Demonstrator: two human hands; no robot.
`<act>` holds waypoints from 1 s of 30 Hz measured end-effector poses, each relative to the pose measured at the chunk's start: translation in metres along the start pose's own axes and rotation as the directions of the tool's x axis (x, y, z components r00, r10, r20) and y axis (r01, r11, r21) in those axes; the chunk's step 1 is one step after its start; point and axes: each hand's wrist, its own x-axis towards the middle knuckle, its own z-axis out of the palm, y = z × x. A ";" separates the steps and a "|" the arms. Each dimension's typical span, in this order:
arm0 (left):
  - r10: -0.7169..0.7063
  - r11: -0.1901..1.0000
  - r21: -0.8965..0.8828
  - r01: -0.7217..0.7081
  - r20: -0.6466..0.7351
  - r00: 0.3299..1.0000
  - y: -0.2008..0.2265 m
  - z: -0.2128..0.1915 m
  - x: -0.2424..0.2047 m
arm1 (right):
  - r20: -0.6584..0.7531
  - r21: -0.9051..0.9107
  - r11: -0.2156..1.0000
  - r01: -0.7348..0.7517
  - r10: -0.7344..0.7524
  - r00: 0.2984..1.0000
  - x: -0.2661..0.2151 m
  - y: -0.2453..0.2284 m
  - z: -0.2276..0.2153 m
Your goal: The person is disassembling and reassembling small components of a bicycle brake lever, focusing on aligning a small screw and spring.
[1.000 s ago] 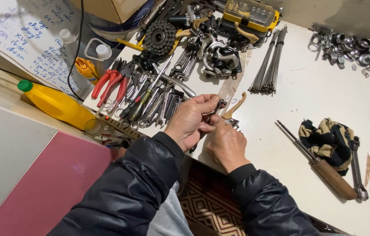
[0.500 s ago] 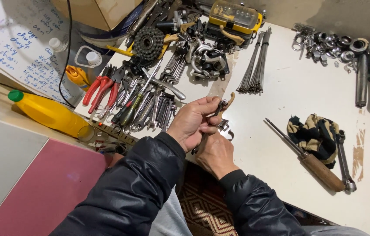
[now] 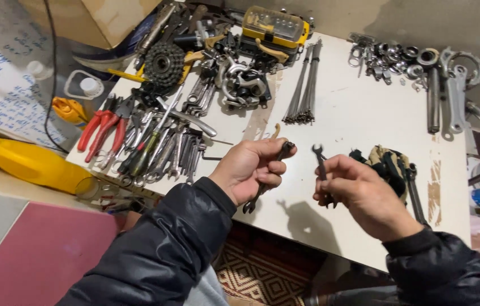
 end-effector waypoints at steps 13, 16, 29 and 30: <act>-0.099 0.995 -0.003 0.102 0.239 0.966 -0.020 0.014 0.023 | 0.146 -0.485 0.753 0.445 -0.431 0.890 -0.003 -0.021 -0.039; -0.130 0.991 -0.007 0.135 0.222 0.966 -0.022 0.016 0.024 | 0.191 -0.623 0.587 0.516 -0.526 0.829 -0.002 -0.026 -0.041; -0.286 0.957 0.118 0.264 0.236 0.929 -0.032 0.005 0.031 | 0.404 -0.649 0.418 0.635 -0.518 0.754 0.003 -0.021 -0.059; -0.302 0.950 0.151 0.273 0.225 0.926 -0.033 0.004 0.032 | 0.419 -0.656 0.412 0.633 -0.498 0.759 0.002 -0.021 -0.059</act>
